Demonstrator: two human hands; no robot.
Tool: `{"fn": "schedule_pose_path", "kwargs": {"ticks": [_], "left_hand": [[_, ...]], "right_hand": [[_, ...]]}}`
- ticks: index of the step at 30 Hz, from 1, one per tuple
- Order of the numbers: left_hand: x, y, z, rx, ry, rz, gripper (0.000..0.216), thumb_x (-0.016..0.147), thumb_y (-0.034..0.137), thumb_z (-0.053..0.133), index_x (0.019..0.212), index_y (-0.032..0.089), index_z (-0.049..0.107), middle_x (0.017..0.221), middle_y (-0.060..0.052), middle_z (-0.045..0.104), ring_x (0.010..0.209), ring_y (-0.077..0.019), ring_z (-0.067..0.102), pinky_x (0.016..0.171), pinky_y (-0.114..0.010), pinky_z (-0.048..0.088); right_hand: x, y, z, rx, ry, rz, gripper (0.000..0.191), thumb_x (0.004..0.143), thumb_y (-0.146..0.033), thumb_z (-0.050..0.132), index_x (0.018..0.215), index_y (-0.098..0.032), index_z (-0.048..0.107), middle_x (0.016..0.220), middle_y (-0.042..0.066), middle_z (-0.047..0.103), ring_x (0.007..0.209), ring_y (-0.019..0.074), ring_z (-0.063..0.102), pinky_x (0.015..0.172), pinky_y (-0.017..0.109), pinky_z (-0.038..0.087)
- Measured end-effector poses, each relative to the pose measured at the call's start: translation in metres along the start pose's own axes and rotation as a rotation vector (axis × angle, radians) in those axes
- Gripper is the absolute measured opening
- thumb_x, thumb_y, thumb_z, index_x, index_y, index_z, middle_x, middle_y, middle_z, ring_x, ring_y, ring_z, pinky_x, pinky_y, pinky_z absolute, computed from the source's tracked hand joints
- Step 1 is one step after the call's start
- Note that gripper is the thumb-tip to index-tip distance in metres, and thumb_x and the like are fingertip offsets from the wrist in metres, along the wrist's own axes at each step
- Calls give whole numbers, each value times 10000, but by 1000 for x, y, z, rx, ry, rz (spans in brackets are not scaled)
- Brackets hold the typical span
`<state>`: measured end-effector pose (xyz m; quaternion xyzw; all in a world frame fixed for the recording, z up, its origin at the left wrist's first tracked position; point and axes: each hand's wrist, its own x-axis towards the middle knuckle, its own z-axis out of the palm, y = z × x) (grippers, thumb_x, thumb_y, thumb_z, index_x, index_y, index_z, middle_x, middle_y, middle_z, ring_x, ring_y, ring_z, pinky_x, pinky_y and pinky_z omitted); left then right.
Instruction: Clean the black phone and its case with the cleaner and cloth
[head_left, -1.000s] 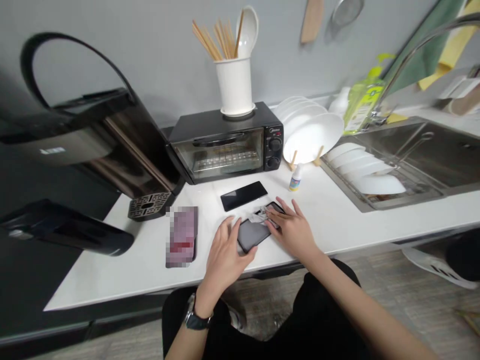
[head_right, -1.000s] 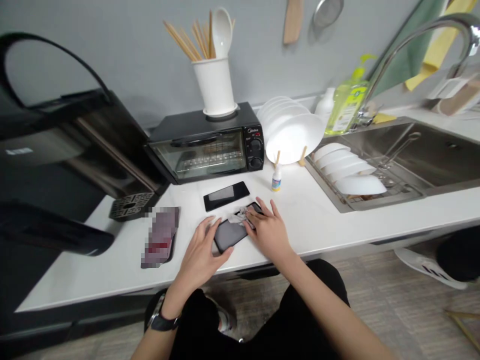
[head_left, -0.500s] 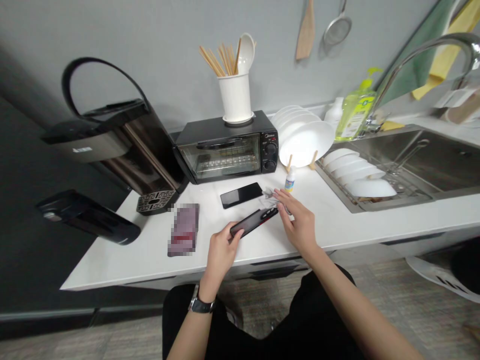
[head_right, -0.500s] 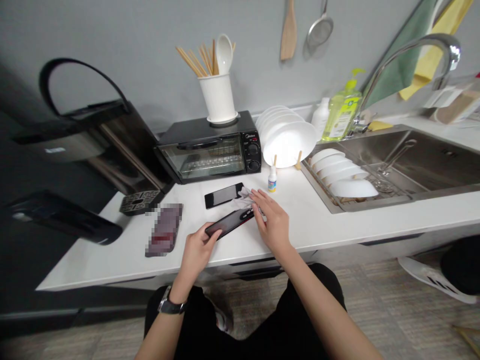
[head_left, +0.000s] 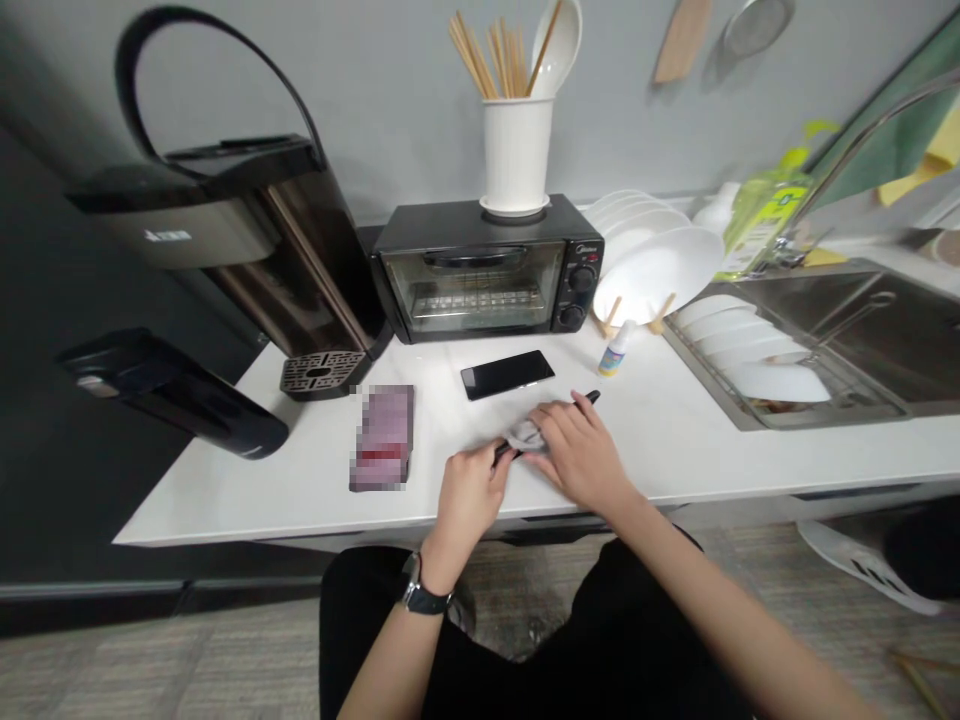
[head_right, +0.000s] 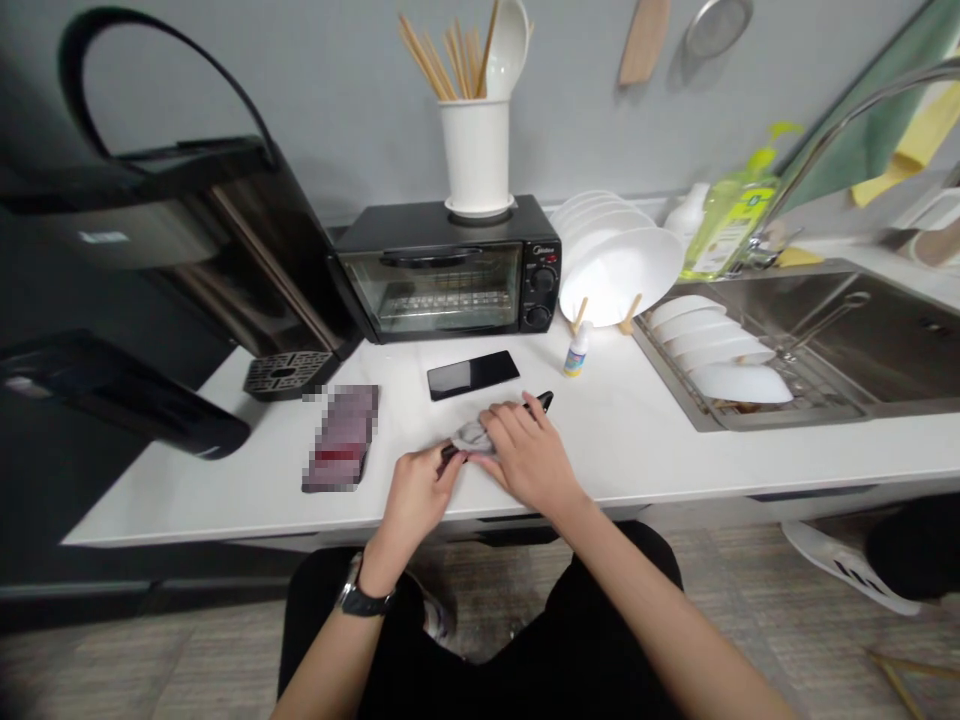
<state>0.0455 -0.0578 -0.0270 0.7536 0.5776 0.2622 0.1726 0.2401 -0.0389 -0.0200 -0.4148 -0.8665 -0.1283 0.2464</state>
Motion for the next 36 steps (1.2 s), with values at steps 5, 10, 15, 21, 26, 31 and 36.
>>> {"fn": "schedule_pose_path", "kwargs": {"ticks": [5,10,15,21,26,31,36], "left_hand": [[2,4,-1,31,13,-47,271,1057,329,560,1180,197,763,931,-98,828,779,-250,780,684,-304,500],[2,3,0,15,23,-43,267,1056,336,559,1180,211,760,995,-98,830,871,-270,790,717,-317,521],[3,2,0,29,22,-46,273,1054,337,549,1171,208,759,942,-93,829,809,-269,787,687,-319,510],[4,-6,3,182,-22,10,201,887,103,566,833,171,747,789,-97,789,707,-256,752,640,-309,485],[2,-6,2,164,-9,27,207,877,108,564,788,191,730,749,-73,773,696,-240,739,648,-299,480],[2,0,0,12,45,-24,303,1039,351,530,984,186,778,674,-49,743,616,-205,705,616,-277,464],[3,-2,3,40,73,-19,284,1028,345,562,1056,181,792,665,-59,743,616,-222,711,611,-282,467]], "right_hand": [[11,43,-7,-121,29,88,340,1093,-344,392,1018,-179,680,954,98,709,969,289,583,1002,442,416],[5,69,-9,-138,119,196,384,1092,-272,366,928,-194,704,863,81,720,893,265,607,905,406,437],[1,48,-7,51,130,208,350,1092,-239,373,1194,-198,705,1117,70,767,1139,252,647,1104,446,405],[15,-40,12,146,51,-17,377,1091,-364,437,1321,-131,625,1285,125,710,1263,268,583,1266,488,244],[10,-20,12,100,-4,-113,534,1061,-553,445,1361,-136,591,1306,151,683,1235,304,564,1201,495,327],[1,47,-1,3,-39,-21,530,1055,-588,417,1233,-135,629,1174,167,685,1092,329,575,1054,499,397],[5,55,-1,-36,-32,209,541,1061,-603,342,1091,-146,629,1007,152,659,932,326,580,848,452,448]]}}
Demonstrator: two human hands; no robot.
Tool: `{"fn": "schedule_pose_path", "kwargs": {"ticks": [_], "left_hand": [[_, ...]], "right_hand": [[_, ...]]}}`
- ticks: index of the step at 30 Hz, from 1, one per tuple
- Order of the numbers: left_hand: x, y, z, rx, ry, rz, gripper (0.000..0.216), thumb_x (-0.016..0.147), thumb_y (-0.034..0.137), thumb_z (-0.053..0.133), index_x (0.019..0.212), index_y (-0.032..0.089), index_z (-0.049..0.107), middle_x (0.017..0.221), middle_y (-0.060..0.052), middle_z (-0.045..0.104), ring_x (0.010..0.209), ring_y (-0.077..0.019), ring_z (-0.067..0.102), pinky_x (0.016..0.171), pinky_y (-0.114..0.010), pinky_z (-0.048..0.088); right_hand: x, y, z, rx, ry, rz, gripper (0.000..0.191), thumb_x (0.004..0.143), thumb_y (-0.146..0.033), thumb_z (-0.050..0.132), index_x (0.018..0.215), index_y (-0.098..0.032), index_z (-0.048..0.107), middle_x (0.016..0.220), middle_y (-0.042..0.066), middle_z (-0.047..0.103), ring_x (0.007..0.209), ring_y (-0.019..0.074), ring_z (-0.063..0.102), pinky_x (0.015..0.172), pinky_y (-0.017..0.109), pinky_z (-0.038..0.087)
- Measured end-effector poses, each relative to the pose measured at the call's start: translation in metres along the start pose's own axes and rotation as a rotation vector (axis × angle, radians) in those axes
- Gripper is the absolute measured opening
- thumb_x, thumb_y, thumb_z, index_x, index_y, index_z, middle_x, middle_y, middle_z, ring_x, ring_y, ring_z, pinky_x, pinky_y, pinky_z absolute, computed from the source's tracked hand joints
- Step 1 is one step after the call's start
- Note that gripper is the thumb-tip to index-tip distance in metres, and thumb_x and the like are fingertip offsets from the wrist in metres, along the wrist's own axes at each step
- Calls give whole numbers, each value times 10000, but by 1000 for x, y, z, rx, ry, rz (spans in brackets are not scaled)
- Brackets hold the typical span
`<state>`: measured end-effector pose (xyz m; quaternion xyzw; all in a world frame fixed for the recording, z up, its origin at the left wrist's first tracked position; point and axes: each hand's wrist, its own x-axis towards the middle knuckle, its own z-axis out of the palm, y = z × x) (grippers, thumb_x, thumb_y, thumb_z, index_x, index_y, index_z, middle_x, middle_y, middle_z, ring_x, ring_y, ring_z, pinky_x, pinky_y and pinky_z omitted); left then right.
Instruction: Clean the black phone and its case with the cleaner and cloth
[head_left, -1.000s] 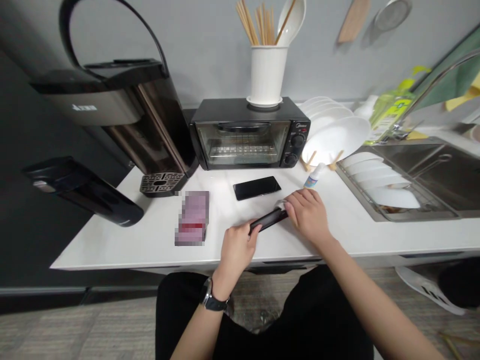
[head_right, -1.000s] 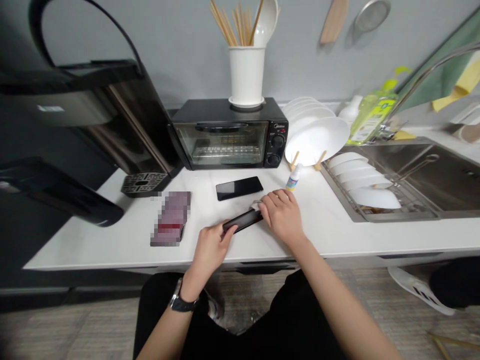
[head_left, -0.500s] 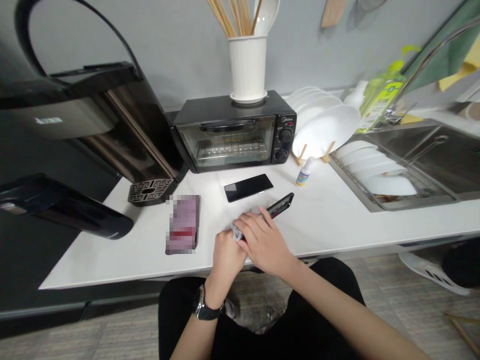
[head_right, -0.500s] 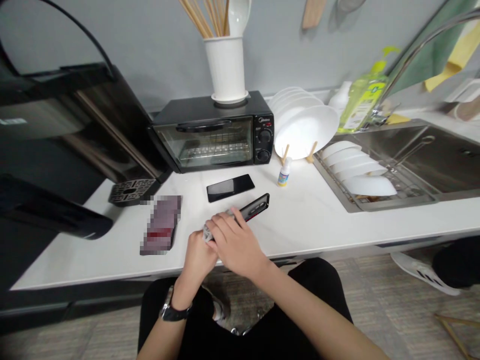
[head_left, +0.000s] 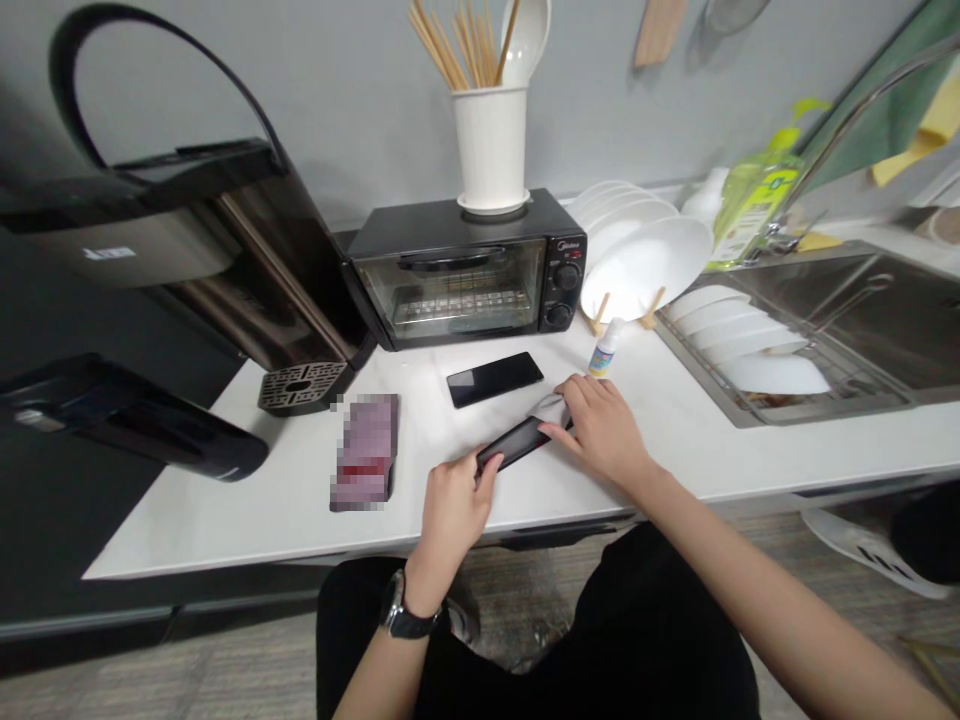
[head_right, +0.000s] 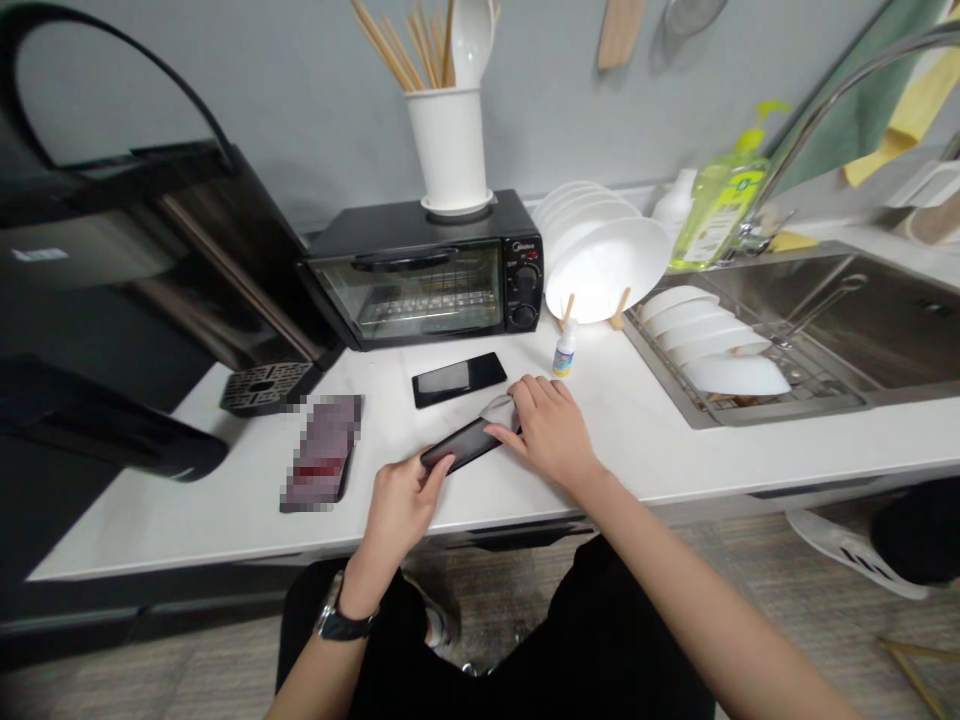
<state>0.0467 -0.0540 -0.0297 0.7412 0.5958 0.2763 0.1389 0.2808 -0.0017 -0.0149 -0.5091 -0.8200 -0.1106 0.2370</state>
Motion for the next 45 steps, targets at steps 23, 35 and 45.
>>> {"fn": "schedule_pose_path", "kwargs": {"ticks": [23,35,45], "left_hand": [[-4,-2,-2,172,-118,-27,180,878,116,639,716,168,697,715,-102,763,681,-251,735,623,-301,430],[-2,-3,2,21,15,28,256,1038,331,599,1084,170,792,750,-72,798,642,-223,748,595,-277,452],[-5,0,0,-107,-13,65,257,1043,259,560,1209,248,756,1000,-59,835,803,-223,789,727,-285,537]], "right_hand": [[15,-44,-1,133,-57,-632,627,1066,-634,332,1216,-107,635,1079,131,692,912,261,578,814,396,433],[7,15,4,-86,19,-218,706,1015,-743,293,1063,-123,626,1019,165,645,908,322,535,842,454,423],[-19,-58,14,8,198,162,894,966,-824,225,1295,-42,506,1294,293,589,1443,475,396,1197,714,226]]}}
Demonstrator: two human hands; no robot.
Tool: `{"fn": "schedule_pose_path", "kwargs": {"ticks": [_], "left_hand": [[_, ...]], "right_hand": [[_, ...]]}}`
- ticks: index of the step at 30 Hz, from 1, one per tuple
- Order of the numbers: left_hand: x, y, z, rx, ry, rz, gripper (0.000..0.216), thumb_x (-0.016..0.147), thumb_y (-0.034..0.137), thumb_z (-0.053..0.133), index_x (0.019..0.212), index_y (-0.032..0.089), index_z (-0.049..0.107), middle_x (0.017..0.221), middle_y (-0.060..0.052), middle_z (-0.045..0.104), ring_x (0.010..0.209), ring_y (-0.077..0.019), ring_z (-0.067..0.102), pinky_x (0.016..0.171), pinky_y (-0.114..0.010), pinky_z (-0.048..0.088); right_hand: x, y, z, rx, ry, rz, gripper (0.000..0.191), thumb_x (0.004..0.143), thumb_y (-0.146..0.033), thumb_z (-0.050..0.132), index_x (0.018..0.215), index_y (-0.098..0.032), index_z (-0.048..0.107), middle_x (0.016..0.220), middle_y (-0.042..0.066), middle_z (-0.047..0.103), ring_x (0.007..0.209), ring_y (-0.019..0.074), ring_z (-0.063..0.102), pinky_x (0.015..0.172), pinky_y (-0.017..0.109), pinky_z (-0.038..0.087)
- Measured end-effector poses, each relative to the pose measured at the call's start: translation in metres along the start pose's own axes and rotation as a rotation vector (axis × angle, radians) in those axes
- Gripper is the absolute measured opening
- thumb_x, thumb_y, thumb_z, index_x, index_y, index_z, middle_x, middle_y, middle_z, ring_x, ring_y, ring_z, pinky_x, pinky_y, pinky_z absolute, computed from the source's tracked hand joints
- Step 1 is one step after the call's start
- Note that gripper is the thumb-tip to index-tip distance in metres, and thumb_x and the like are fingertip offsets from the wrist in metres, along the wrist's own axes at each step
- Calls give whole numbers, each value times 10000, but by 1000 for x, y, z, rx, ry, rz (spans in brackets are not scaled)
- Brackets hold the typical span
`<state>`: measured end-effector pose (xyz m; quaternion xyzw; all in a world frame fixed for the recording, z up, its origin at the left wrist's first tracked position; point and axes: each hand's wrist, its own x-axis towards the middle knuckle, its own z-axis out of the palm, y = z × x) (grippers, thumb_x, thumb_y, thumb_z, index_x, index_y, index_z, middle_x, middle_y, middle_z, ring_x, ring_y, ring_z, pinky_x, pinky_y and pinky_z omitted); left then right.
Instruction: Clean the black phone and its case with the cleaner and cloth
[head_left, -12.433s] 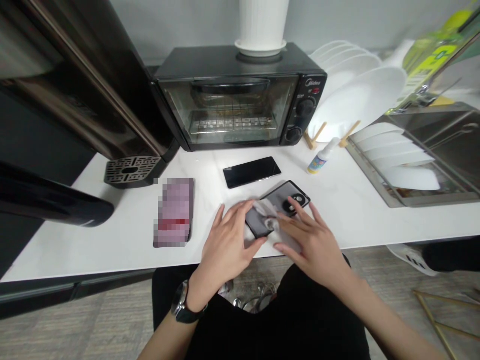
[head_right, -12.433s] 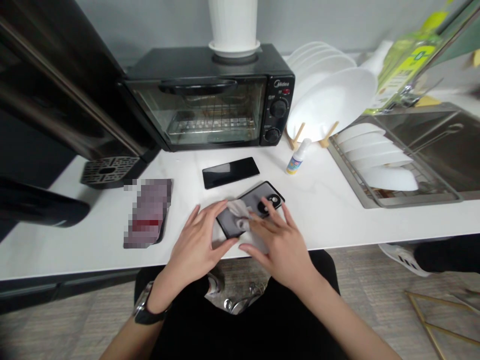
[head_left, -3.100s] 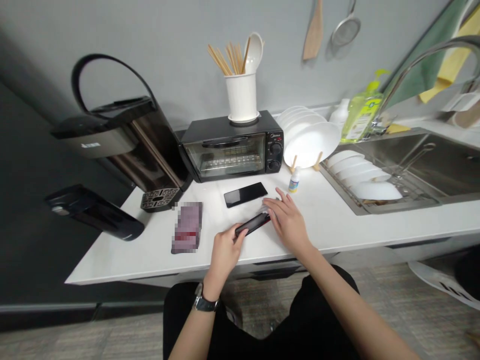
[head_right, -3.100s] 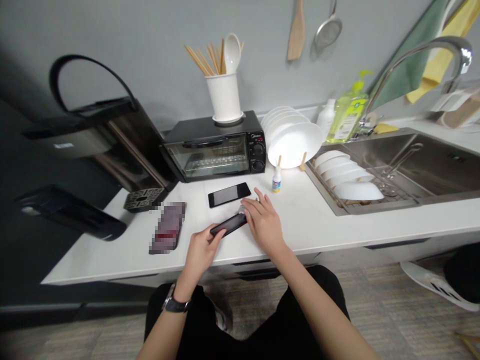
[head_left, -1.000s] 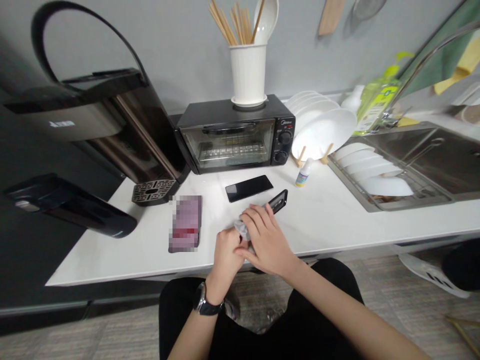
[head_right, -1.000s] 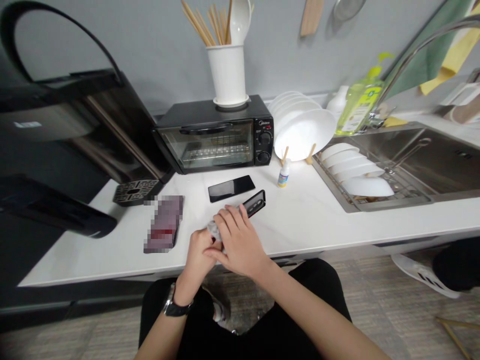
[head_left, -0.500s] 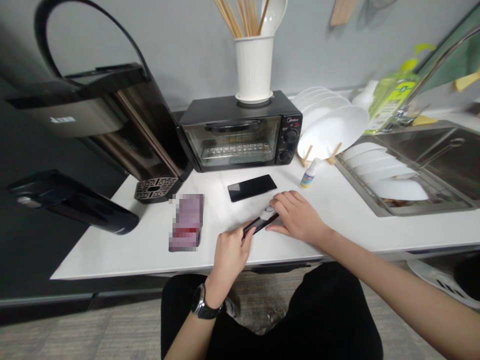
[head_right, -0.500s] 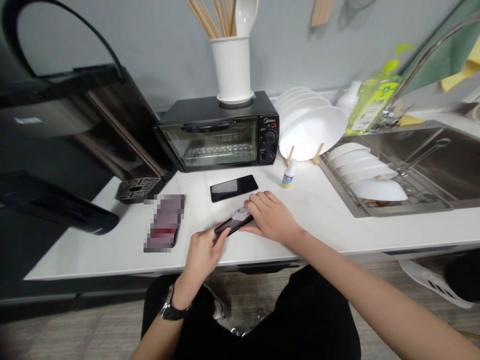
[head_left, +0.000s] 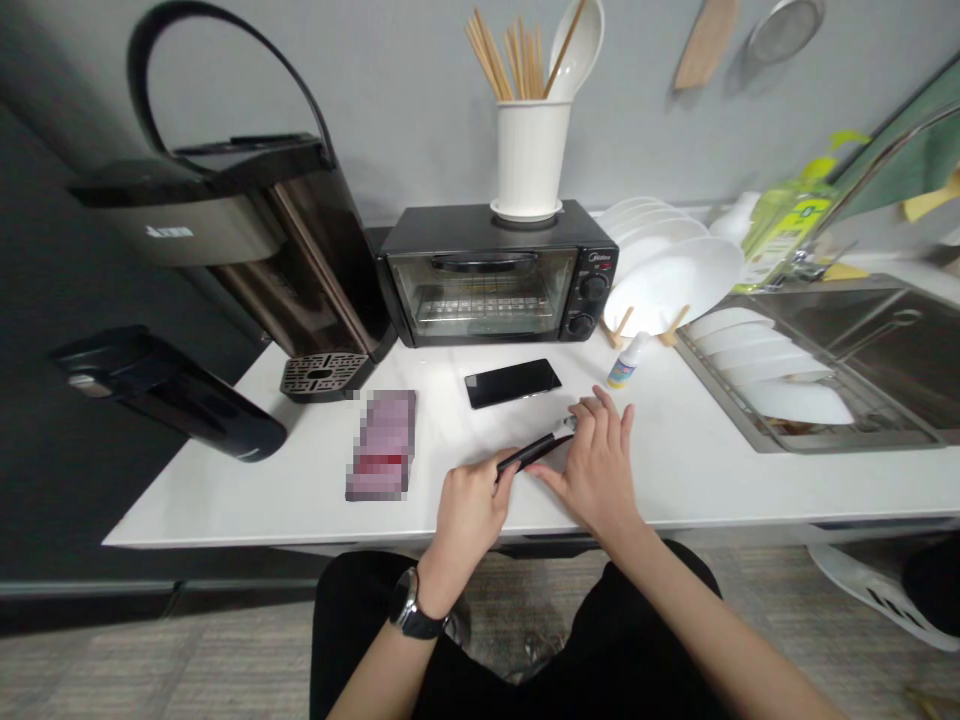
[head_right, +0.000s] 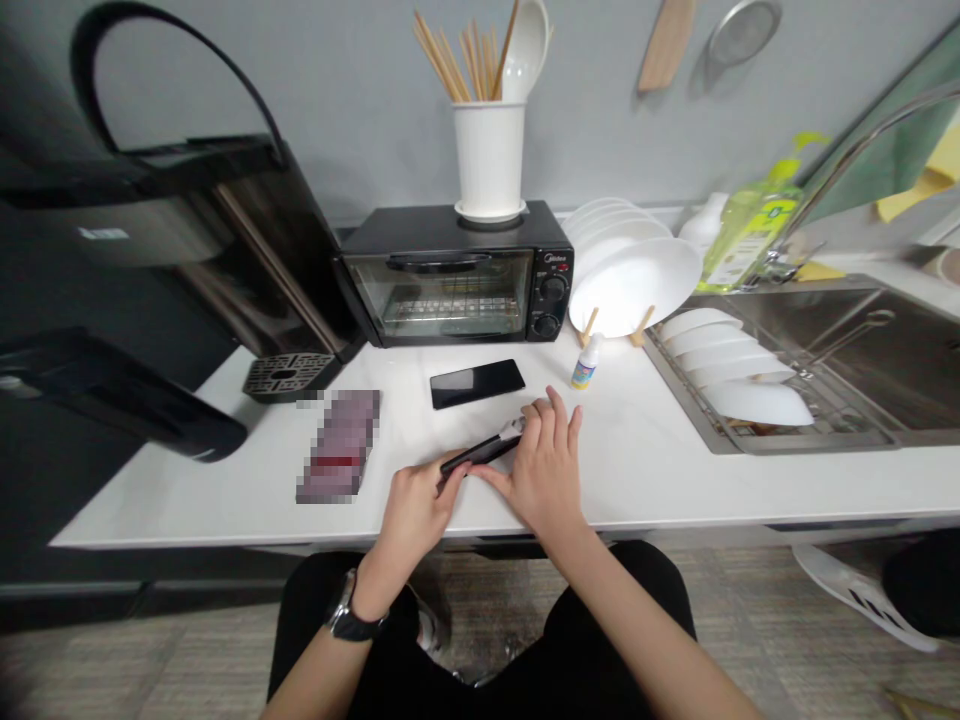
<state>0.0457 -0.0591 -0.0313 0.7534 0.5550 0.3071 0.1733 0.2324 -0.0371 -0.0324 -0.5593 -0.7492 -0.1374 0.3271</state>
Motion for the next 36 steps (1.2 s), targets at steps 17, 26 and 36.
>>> {"fn": "schedule_pose_path", "kwargs": {"ticks": [17,26,36], "left_hand": [[-3,-8,0,89,17,16,216,1013,233,571,1015,182,781,882,-91,821,762,-221,777,696,-273,528],[2,-5,-1,69,43,-2,271,1036,316,572,1094,171,793,750,-65,798,623,-201,745,607,-257,492],[2,-8,-1,40,-15,28,235,988,190,529,969,186,763,845,-66,809,683,-201,743,653,-275,514]], "right_hand": [[19,26,-7,157,-164,-584,735,989,-734,414,1283,-92,616,1160,186,685,1067,334,591,1029,527,463],[31,66,1,161,-154,-270,663,1013,-734,328,1122,-132,581,1093,181,632,1035,342,564,937,515,482],[-8,-47,5,184,-52,6,947,902,-889,339,1351,-73,514,1375,279,581,1507,466,352,1232,718,202]]}}
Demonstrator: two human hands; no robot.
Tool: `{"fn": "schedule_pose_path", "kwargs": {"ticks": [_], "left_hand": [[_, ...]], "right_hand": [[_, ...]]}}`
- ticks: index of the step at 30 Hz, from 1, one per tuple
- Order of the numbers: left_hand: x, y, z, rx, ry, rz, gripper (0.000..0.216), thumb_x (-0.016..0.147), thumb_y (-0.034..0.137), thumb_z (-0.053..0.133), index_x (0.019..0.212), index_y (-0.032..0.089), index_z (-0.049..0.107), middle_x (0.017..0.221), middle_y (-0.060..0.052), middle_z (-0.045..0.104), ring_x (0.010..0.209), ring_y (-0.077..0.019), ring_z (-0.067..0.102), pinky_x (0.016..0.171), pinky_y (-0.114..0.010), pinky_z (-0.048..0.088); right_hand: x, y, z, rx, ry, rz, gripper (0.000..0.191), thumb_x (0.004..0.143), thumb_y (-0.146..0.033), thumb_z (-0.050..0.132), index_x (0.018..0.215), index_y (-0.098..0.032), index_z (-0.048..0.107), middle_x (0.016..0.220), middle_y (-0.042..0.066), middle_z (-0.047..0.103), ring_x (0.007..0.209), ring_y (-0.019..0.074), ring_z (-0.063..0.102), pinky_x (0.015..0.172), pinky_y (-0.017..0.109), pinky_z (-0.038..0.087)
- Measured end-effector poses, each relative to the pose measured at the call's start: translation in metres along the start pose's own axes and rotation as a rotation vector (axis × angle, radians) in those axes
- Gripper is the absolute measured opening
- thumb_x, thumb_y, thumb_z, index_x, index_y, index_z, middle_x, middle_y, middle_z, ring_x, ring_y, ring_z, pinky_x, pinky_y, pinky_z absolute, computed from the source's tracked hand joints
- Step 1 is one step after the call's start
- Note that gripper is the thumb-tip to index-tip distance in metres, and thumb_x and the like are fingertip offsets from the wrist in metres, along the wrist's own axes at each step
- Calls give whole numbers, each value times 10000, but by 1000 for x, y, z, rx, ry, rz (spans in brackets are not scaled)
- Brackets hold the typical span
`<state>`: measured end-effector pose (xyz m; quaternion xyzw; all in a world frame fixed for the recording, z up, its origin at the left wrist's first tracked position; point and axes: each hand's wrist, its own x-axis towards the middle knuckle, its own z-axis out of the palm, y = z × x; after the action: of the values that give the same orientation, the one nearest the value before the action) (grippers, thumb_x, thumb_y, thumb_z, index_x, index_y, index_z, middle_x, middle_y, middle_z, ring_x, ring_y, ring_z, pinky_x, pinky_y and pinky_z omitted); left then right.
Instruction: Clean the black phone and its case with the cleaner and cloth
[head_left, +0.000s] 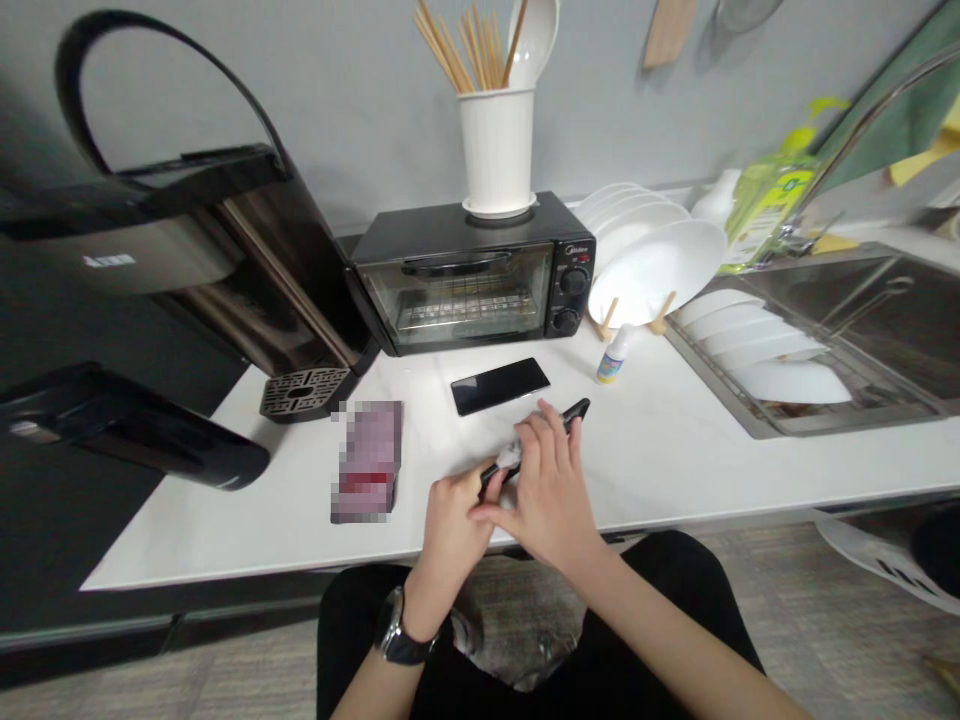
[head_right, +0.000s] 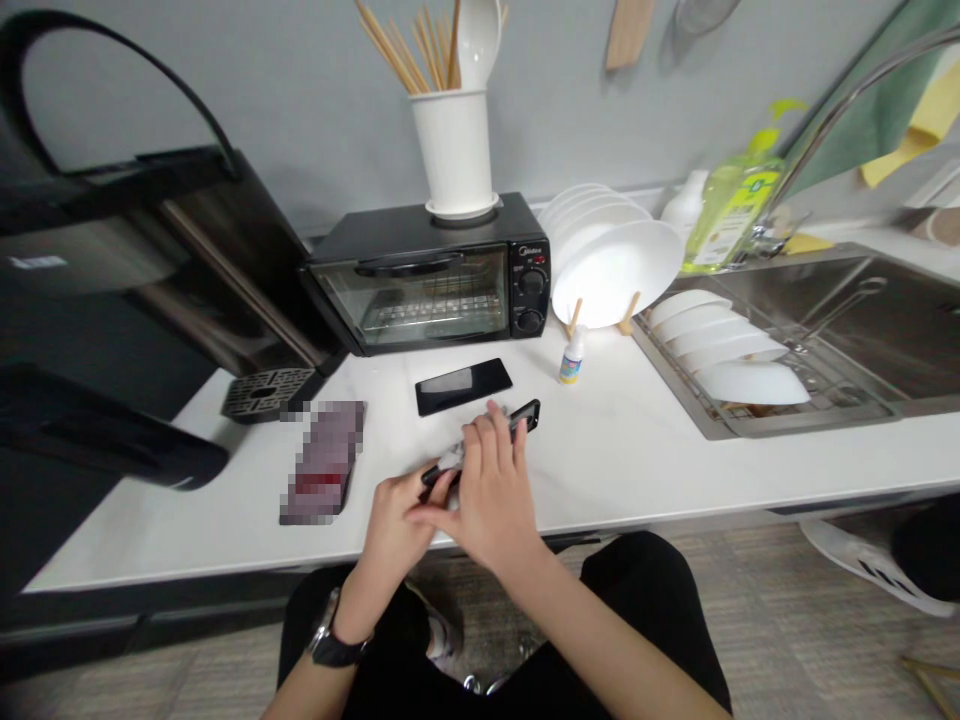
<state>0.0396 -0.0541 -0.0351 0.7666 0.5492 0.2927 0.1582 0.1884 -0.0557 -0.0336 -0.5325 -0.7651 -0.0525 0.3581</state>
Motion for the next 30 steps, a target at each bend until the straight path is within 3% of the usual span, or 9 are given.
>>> {"fn": "schedule_pose_path", "kwargs": {"ticks": [3,6,11,13,16,20,23,27,30], "left_hand": [[-1,-6,3,140,-60,15,163,906,154,581,877,175,741,794,-85,777,643,-221,705,621,-304,508],[-3,-10,5,195,-88,36,222,831,88,576,953,153,749,860,-117,782,693,-243,710,652,-325,523],[-4,-7,3,217,-114,-88,176,851,118,582,765,165,729,693,-92,742,608,-222,683,622,-299,496],[-4,-4,1,113,-54,-82,217,947,186,567,845,171,758,747,-87,776,658,-217,722,656,-285,506],[-2,1,-1,-37,25,-30,269,1042,311,540,1122,201,771,925,-86,828,775,-218,776,702,-276,528],[-1,2,-1,-10,39,-53,291,1045,353,552,1130,195,781,856,-80,825,702,-225,771,644,-281,522],[-1,2,0,-8,48,-49,278,1041,350,563,1123,203,784,899,-75,832,777,-237,791,683,-283,536],[-1,4,-2,-37,14,-38,291,1048,334,529,1108,214,787,925,-69,835,757,-225,788,663,-278,527],[0,4,-3,-43,0,-13,279,1026,281,516,1086,209,778,943,-71,833,788,-218,784,690,-270,533]], "right_hand": [[-15,-22,4,63,-85,-159,1037,859,-919,403,1413,-48,514,1418,264,591,1505,436,367,1268,672,168],[-21,-22,2,83,-148,-293,1014,894,-873,434,1512,-71,462,1473,218,589,1499,378,392,1298,627,106],[-6,18,-13,28,-210,-387,799,989,-756,410,1507,-152,481,1425,163,639,1360,332,528,1293,643,105],[6,41,-19,-32,-200,-365,752,1009,-723,397,1429,-113,527,1348,192,659,1302,346,553,1276,659,150],[24,76,-26,-85,-177,-315,664,1018,-696,397,1306,-120,563,1238,191,664,1218,358,573,1238,673,228],[32,99,-25,-34,-149,-218,605,1018,-695,379,1210,-148,551,1125,167,636,1102,347,583,1159,641,377],[26,86,-20,-41,-82,-120,689,999,-746,345,1208,-119,537,1155,201,611,1218,386,551,1179,662,346],[13,52,-12,-58,30,34,864,945,-836,330,1304,-67,491,1313,285,564,1518,496,289,1194,751,247],[3,22,-7,-30,26,53,922,929,-853,350,1381,-58,464,1392,307,544,1556,508,228,1185,786,222]]}}
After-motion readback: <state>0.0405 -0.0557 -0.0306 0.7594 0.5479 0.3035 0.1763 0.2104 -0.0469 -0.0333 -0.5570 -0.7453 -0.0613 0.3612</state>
